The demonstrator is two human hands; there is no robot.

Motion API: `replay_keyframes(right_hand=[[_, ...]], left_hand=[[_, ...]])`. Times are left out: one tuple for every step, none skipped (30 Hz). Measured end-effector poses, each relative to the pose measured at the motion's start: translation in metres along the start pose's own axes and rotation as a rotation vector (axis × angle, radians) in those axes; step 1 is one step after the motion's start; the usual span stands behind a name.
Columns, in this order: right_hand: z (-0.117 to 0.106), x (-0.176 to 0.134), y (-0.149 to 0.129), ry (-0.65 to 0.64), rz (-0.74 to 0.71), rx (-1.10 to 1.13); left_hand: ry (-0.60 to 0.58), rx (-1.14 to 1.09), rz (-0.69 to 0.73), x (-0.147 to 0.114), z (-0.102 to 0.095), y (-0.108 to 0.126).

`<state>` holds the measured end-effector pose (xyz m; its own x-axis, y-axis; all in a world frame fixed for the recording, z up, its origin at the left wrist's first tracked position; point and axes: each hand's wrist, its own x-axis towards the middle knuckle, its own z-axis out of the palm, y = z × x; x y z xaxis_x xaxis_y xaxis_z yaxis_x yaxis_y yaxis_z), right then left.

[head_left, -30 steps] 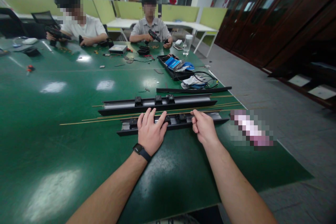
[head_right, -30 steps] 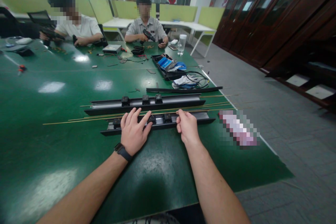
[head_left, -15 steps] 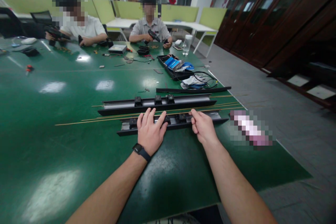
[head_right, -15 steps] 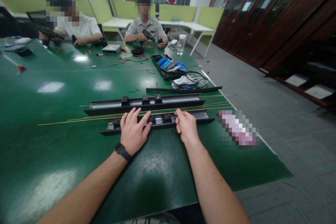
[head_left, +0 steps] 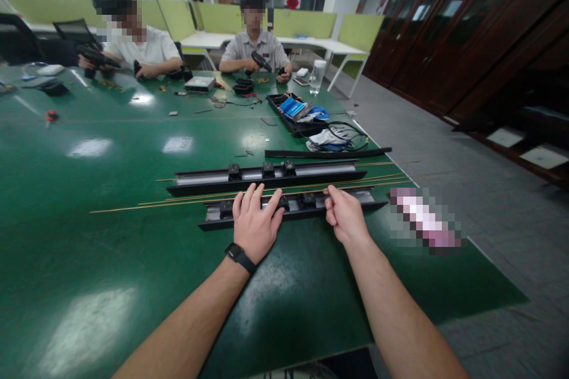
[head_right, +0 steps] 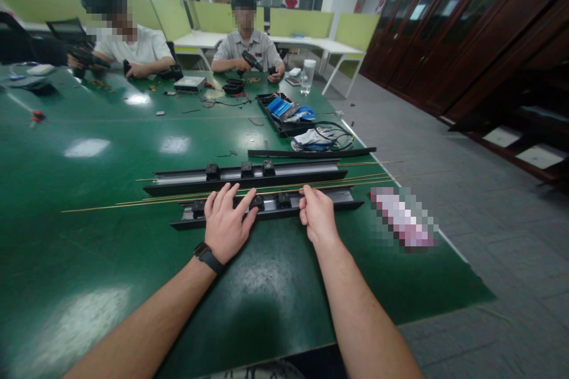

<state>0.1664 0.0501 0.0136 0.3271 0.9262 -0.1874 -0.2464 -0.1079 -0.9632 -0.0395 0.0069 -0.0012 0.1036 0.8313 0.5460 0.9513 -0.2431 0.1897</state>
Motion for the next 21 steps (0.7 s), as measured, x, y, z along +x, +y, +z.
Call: replay_keyframes(right_hand=[[-0.0002, 0.0003, 0.0003, 0.000, -0.001, -0.006], [-0.0005, 0.0007, 0.0007, -0.006, -0.001, -0.019], [-0.0008, 0.0011, 0.0011, -0.018, -0.001, -0.034], [-0.0012, 0.0015, 0.0015, -0.031, 0.002, -0.046], [-0.0015, 0.0019, 0.0018, -0.041, 0.005, -0.051], [-0.0018, 0.0022, 0.0021, -0.045, 0.007, -0.048], [-0.0020, 0.0025, 0.0024, -0.041, 0.008, -0.036], [-0.0021, 0.0027, 0.0027, -0.032, 0.008, -0.018], [-0.0021, 0.0028, 0.0029, -0.020, 0.005, 0.000], [-0.0020, 0.0028, 0.0032, -0.008, 0.000, 0.014], [-0.0019, 0.0028, 0.0034, -0.002, -0.004, 0.021], [-0.0017, 0.0027, 0.0035, -0.003, -0.005, 0.016], [-0.0015, 0.0027, 0.0035, -0.009, -0.004, 0.004], [-0.0014, 0.0027, 0.0033, -0.019, 0.001, -0.012], [-0.0013, 0.0026, 0.0031, -0.030, 0.007, -0.026], [-0.0012, 0.0026, 0.0027, -0.037, 0.013, -0.033], [-0.0012, 0.0025, 0.0023, -0.038, 0.017, -0.029], [-0.0012, 0.0025, 0.0019, -0.032, 0.019, -0.016], [-0.0013, 0.0024, 0.0016, -0.021, 0.018, 0.002], [-0.0014, 0.0024, 0.0014, -0.009, 0.016, 0.019], [-0.0015, 0.0023, 0.0013, 0.001, 0.014, 0.029]], left_hand=[[0.001, 0.003, 0.001, 0.0000, 0.0002, 0.0000], [0.002, 0.006, 0.000, 0.0000, 0.0004, 0.0000], [0.002, 0.009, -0.001, 0.0000, 0.0006, 0.0000], [0.001, 0.011, -0.001, 0.0000, 0.0006, 0.0000], [0.000, 0.012, -0.001, 0.0001, 0.0005, 0.0001], [-0.003, 0.013, -0.001, 0.0002, 0.0004, 0.0001], [-0.004, 0.013, -0.001, 0.0003, 0.0003, 0.0001], [-0.004, 0.012, 0.000, 0.0004, 0.0002, 0.0002], [-0.002, 0.011, -0.001, 0.0005, 0.0001, 0.0003], [0.001, 0.010, -0.001, 0.0005, 0.0001, 0.0004], [0.003, 0.009, -0.002, 0.0006, 0.0001, 0.0005], [0.004, 0.009, -0.001, 0.0006, 0.0001, 0.0005], [0.004, 0.009, 0.000, 0.0006, 0.0001, 0.0005], [0.003, 0.010, 0.000, 0.0006, 0.0001, 0.0005], [0.002, 0.011, -0.001, 0.0006, 0.0001, 0.0004], [0.000, 0.012, -0.001, 0.0006, 0.0000, 0.0003], [-0.001, 0.013, -0.001, 0.0005, -0.0001, 0.0001], [-0.002, 0.014, -0.001, 0.0005, -0.0002, 0.0000], [-0.003, 0.015, 0.001, 0.0005, -0.0002, -0.0001], [-0.003, 0.016, 0.002, 0.0005, -0.0002, -0.0001], [-0.004, 0.018, 0.003, 0.0005, -0.0002, -0.0001]])
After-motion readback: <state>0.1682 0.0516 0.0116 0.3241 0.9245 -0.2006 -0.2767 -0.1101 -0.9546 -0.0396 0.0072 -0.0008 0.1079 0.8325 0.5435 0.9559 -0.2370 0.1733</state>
